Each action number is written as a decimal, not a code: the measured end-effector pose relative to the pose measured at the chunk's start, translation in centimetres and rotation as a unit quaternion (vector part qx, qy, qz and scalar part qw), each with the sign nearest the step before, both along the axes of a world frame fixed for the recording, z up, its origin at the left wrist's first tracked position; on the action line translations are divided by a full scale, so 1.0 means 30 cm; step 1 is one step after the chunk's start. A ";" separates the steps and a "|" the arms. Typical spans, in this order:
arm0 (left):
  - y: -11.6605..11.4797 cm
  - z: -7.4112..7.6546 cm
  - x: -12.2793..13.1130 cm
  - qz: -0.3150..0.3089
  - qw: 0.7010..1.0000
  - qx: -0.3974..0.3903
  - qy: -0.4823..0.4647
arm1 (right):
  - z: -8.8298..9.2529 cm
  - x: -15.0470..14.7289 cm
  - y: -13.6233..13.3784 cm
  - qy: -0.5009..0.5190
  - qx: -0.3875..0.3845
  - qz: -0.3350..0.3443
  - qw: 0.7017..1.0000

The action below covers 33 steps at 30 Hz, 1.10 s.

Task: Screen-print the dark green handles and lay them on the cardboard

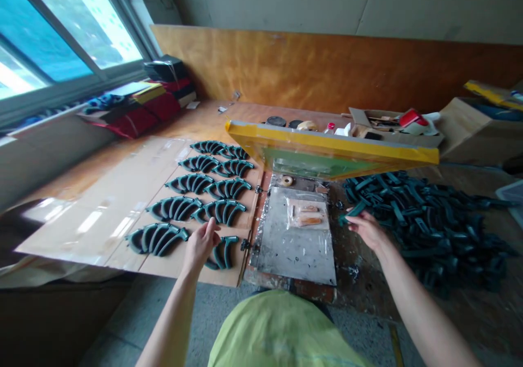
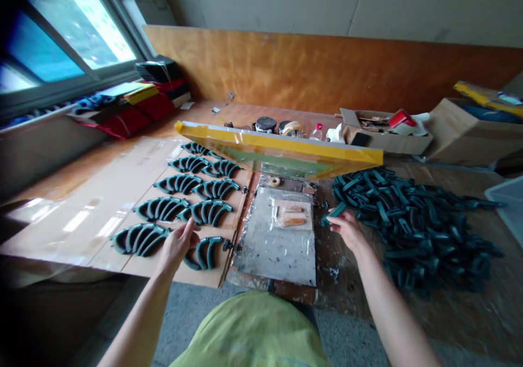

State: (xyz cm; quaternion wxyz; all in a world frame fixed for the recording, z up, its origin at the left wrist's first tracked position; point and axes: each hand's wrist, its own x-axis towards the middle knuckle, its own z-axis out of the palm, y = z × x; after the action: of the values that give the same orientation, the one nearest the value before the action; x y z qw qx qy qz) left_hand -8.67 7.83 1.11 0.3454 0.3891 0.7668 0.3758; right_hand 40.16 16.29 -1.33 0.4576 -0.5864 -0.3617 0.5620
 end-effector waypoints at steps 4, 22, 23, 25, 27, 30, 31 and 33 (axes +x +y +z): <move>0.148 0.116 0.125 -0.045 0.991 0.102 -0.079 | 0.070 -0.189 0.032 0.018 0.057 0.099 0.993; 0.407 0.469 0.349 -0.085 0.924 0.340 -0.150 | 0.035 -0.382 -0.001 -0.597 0.307 0.293 0.680; 0.393 0.464 0.335 -0.097 0.930 0.324 -0.146 | 0.045 -0.361 0.006 -0.589 0.307 0.275 0.695; 0.341 0.440 0.300 -0.113 0.939 0.289 -0.151 | 0.072 -0.295 0.034 -0.575 0.293 0.205 0.736; 0.263 0.396 0.266 -0.119 0.951 0.233 -0.163 | 0.110 -0.221 0.077 -0.570 0.268 0.128 0.766; 0.141 0.283 0.235 -0.140 0.969 0.102 -0.178 | 0.179 -0.169 0.152 -0.564 0.251 0.072 0.783; 0.109 0.234 0.232 -0.147 0.969 0.060 -0.189 | 0.200 -0.180 0.178 -0.557 0.263 0.074 0.785; 0.066 0.125 0.236 -0.149 0.964 0.010 -0.220 | 0.233 -0.237 0.226 -0.546 0.302 0.100 0.775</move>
State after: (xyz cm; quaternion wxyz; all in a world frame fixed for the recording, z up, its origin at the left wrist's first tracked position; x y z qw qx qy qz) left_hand -1.59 9.82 4.86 0.5537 0.4100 0.6019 0.4038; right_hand 33.06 23.05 5.65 0.2776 -0.5870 -0.7587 0.0522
